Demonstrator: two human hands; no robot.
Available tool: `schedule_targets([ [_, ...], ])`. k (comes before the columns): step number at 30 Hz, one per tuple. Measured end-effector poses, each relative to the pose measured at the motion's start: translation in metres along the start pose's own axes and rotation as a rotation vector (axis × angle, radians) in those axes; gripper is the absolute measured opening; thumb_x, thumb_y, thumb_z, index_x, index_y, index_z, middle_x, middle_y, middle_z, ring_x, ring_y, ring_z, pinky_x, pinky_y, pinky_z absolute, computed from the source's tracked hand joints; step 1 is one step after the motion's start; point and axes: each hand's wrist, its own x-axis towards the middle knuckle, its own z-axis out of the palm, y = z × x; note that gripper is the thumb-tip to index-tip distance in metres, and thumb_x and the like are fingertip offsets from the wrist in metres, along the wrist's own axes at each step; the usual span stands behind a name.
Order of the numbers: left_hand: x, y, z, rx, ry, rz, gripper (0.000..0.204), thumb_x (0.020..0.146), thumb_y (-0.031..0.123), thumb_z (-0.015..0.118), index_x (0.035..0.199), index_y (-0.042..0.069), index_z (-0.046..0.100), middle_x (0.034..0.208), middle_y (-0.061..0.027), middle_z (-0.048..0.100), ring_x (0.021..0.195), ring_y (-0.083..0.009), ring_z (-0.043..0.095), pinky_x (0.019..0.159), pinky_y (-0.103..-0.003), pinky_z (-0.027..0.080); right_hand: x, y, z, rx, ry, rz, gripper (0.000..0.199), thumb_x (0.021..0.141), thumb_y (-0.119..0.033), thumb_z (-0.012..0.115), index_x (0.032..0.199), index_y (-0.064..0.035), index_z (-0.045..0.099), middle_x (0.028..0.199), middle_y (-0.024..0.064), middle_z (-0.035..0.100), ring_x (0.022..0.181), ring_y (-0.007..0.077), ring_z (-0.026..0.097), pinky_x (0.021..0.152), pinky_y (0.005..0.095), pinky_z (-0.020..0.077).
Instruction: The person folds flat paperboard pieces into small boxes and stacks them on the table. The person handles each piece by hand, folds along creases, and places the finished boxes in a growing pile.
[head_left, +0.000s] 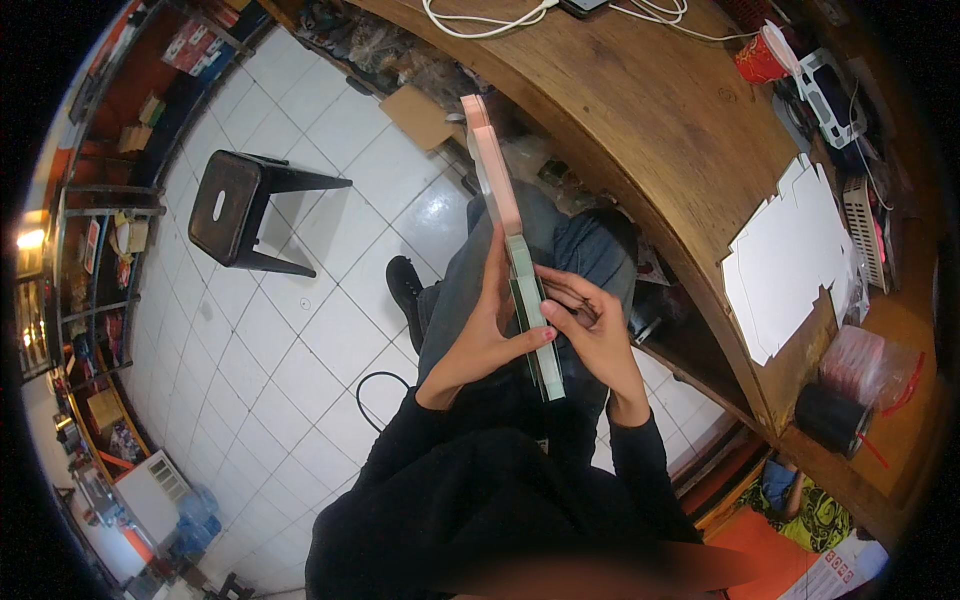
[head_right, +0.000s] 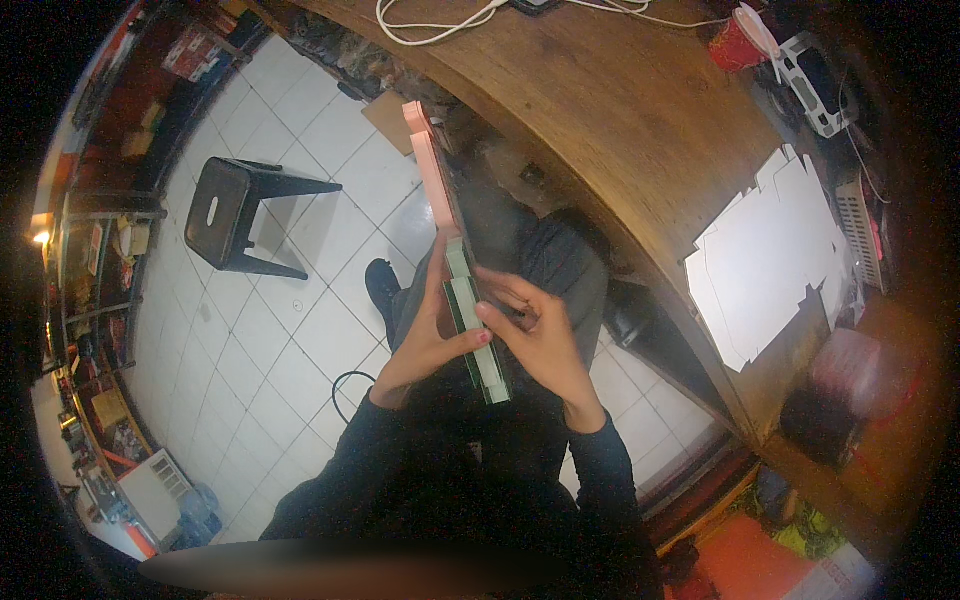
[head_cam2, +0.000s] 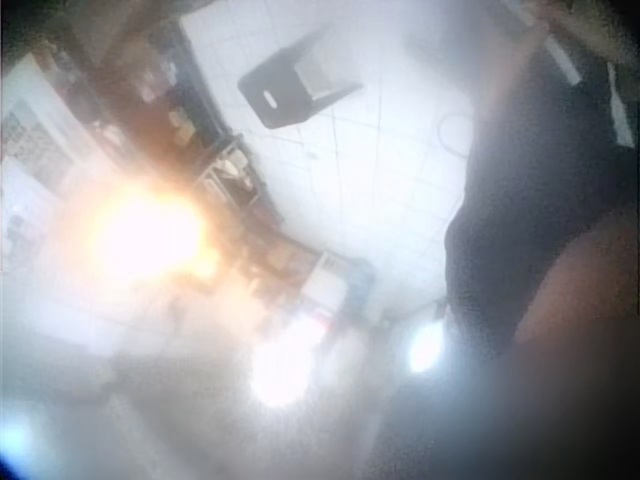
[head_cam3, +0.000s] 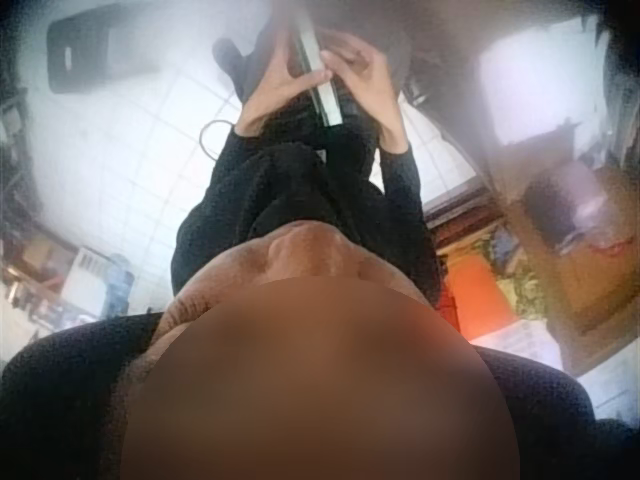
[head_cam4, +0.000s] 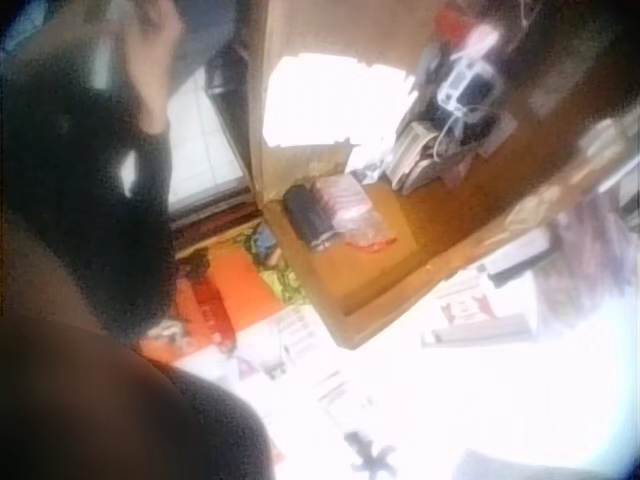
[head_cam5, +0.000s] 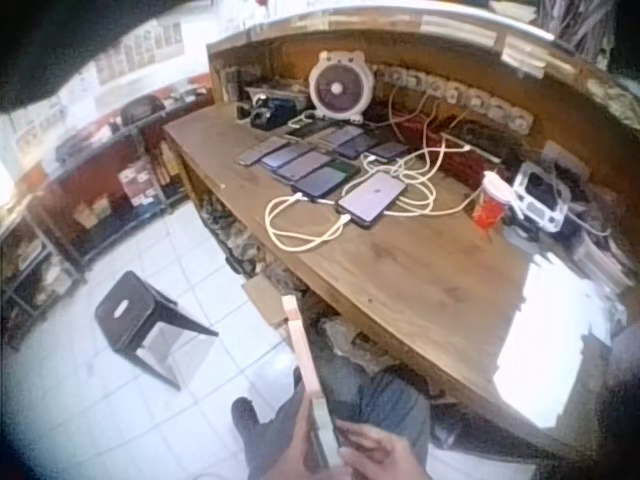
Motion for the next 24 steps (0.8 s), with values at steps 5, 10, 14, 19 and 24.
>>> schedule_targets([
  [5,0.001,-0.002,-0.001,-0.030,-0.012,0.004,0.120,0.074,0.022,0.081,0.156,0.010,-0.004,0.156,-0.0184,0.015,0.145,-0.0318,0.018,0.116,-0.044,0.020,0.000,0.000,-0.002,-0.022,0.002,0.016,0.041,0.096,-0.013,0.062,0.134,0.0009,0.054,0.130,0.0159,0.060,0.123,0.0210,0.055,0.096,0.0331,0.0496],
  [10,0.000,0.000,-0.001,-0.037,0.000,-0.016,0.120,0.074,0.023,0.081,0.156,0.010,-0.004,0.154,-0.0179,0.020,0.143,-0.0317,0.022,0.115,-0.044,0.022,0.000,-0.002,0.000,-0.055,0.000,-0.015,0.038,0.098,-0.013,0.058,0.133,0.0005,0.054,0.132,0.0166,0.059,0.122,0.0207,0.054,0.101,0.0353,0.0456],
  [14,0.001,0.002,0.000,-0.012,-0.012,-0.018,0.120,0.074,0.026,0.081,0.157,0.010,-0.004,0.153,-0.0184,0.022,0.142,-0.0322,0.024,0.115,-0.044,0.023,-0.002,-0.001,0.005,0.049,0.116,-0.139,0.025,0.099,-0.009,0.052,0.122,-0.0002,0.054,0.125,0.0161,0.062,0.118,0.0178,0.056,0.098,0.0319,0.0437],
  [19,0.001,0.002,0.001,0.004,0.017,-0.014,0.121,0.073,0.029,0.082,0.156,0.010,-0.003,0.153,-0.0191,0.022,0.143,-0.0324,0.022,0.116,-0.044,0.022,0.003,0.001,-0.004,-0.315,0.133,-0.319,0.012,0.098,-0.003,0.049,0.107,0.0001,0.056,0.123,0.0169,0.058,0.111,0.0152,0.055,0.093,0.0293,0.0435],
  [24,0.000,0.000,0.001,-0.015,0.021,-0.019,0.121,0.072,0.028,0.082,0.156,0.009,-0.003,0.156,-0.0196,0.018,0.145,-0.0321,0.018,0.117,-0.044,0.018,0.002,0.003,-0.004,-0.152,0.095,-0.254,0.008,0.094,-0.004,0.059,0.099,0.0018,0.058,0.131,0.0174,0.053,0.109,0.0153,0.057,0.087,0.0281,0.0478],
])
